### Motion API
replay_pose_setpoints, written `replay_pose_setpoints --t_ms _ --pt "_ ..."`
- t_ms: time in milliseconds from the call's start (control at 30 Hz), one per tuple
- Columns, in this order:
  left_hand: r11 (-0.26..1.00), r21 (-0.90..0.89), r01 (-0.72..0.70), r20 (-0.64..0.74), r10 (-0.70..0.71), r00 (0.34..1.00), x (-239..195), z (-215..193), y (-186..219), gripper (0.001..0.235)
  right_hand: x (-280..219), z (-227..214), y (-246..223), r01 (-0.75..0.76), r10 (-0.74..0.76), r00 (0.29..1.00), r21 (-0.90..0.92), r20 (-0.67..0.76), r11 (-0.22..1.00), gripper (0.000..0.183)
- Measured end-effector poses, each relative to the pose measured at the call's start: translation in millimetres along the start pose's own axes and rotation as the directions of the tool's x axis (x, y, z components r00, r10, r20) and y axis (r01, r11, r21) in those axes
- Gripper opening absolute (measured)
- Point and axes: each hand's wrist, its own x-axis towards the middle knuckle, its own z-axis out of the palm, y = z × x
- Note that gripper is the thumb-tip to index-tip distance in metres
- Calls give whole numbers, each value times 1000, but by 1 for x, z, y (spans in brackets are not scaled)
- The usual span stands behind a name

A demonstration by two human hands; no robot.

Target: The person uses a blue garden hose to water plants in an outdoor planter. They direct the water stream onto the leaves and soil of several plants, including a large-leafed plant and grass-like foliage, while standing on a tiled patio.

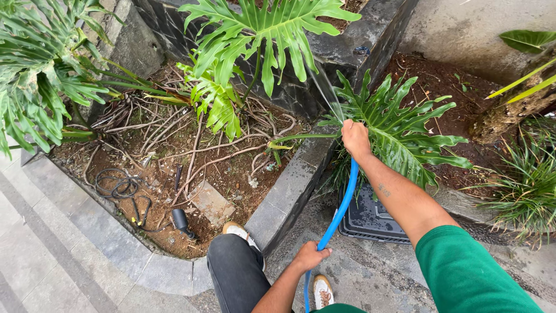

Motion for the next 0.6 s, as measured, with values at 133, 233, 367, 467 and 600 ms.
replay_pose_setpoints --t_ms 133,233,367,467,600 --pt "1000 -7 5 -18 -5 1000 1 1 -8 46 -3 7 -11 -28 27 1000 35 15 999 60" --pt "1000 -7 16 -50 -17 999 1 1 -14 48 -5 15 -19 13 -13 1000 99 -4 995 58" --pt "998 -49 42 -85 -46 995 -1 -1 -17 44 -8 30 -32 -189 168 981 312 93 931 51" --pt "988 -155 26 -112 -44 993 -4 -5 -17 42 -9 42 -42 -277 242 961 407 134 871 44" --pt "963 -271 2 -147 -43 988 -13 -12 -12 37 -14 61 -53 -299 246 953 448 174 842 46"
